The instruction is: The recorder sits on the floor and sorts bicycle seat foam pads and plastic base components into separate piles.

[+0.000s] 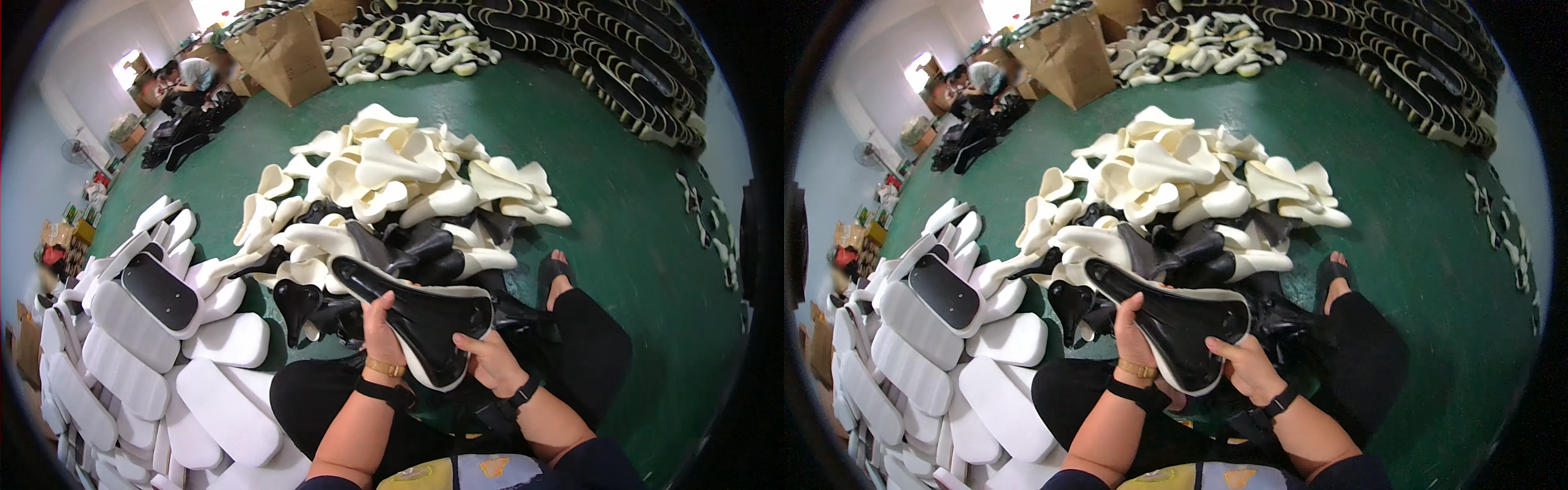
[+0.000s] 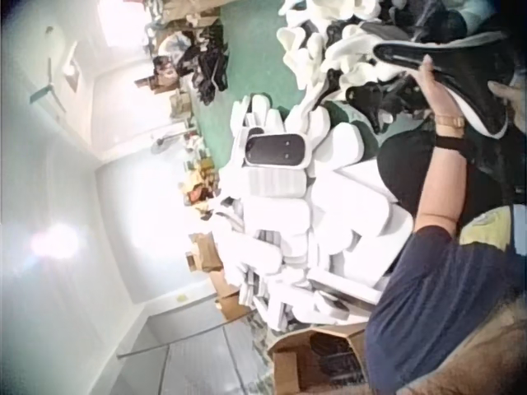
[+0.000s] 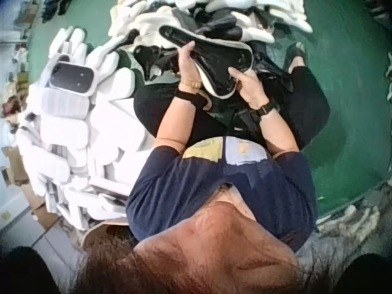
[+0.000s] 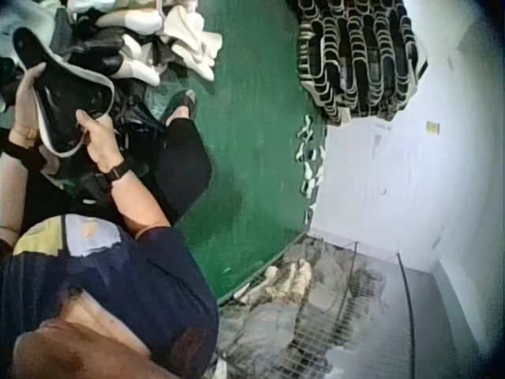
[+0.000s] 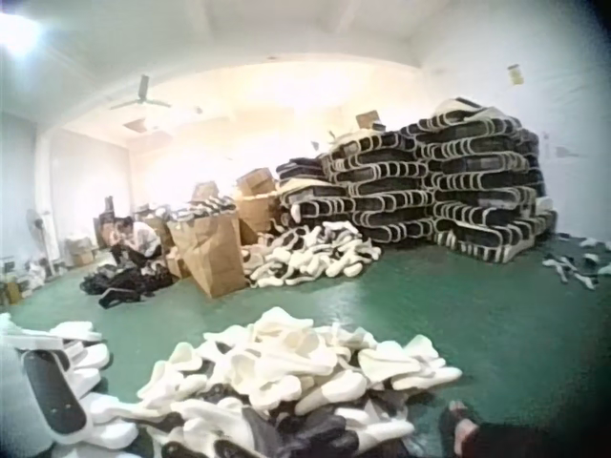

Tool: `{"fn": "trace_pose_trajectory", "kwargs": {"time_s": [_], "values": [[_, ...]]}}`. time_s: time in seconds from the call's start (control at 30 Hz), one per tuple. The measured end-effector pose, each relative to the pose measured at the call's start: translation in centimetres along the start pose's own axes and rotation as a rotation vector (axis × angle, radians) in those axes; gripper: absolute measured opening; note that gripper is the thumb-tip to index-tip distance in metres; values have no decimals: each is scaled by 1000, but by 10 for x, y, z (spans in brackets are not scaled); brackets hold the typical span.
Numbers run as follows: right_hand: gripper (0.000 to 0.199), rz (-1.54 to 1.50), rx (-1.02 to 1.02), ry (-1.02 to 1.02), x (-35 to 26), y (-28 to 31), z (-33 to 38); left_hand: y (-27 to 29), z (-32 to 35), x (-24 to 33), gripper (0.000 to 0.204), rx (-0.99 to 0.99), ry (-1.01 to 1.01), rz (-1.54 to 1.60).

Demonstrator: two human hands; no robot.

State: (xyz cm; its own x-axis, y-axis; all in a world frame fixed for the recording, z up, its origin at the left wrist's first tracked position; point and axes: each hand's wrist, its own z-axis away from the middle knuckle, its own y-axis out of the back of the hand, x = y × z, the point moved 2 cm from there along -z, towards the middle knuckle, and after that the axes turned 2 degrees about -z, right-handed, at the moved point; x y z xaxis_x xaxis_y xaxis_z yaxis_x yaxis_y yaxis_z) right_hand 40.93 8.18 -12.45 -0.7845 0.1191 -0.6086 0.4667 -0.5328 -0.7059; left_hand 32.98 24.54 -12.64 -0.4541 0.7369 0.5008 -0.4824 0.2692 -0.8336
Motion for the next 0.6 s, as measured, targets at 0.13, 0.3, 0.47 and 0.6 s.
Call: {"fn": "trace_pose_trajectory", "kwargs": {"time_s": [0.13,0.3,0.47,0.6], "values": [[49,-73,-51,-37,-11,9,8,-18,1,5,40,-18,-159,-98],[48,36,-27,30,-23,20,27,-17,-4,37,27,119,-390,-234],[52,187,89,20,-43,56,53,0,-5,23,23,24,-177,-437],[35,1092,522,244,-182,121,100,0,4,27,46,237,-69,-617]]}}
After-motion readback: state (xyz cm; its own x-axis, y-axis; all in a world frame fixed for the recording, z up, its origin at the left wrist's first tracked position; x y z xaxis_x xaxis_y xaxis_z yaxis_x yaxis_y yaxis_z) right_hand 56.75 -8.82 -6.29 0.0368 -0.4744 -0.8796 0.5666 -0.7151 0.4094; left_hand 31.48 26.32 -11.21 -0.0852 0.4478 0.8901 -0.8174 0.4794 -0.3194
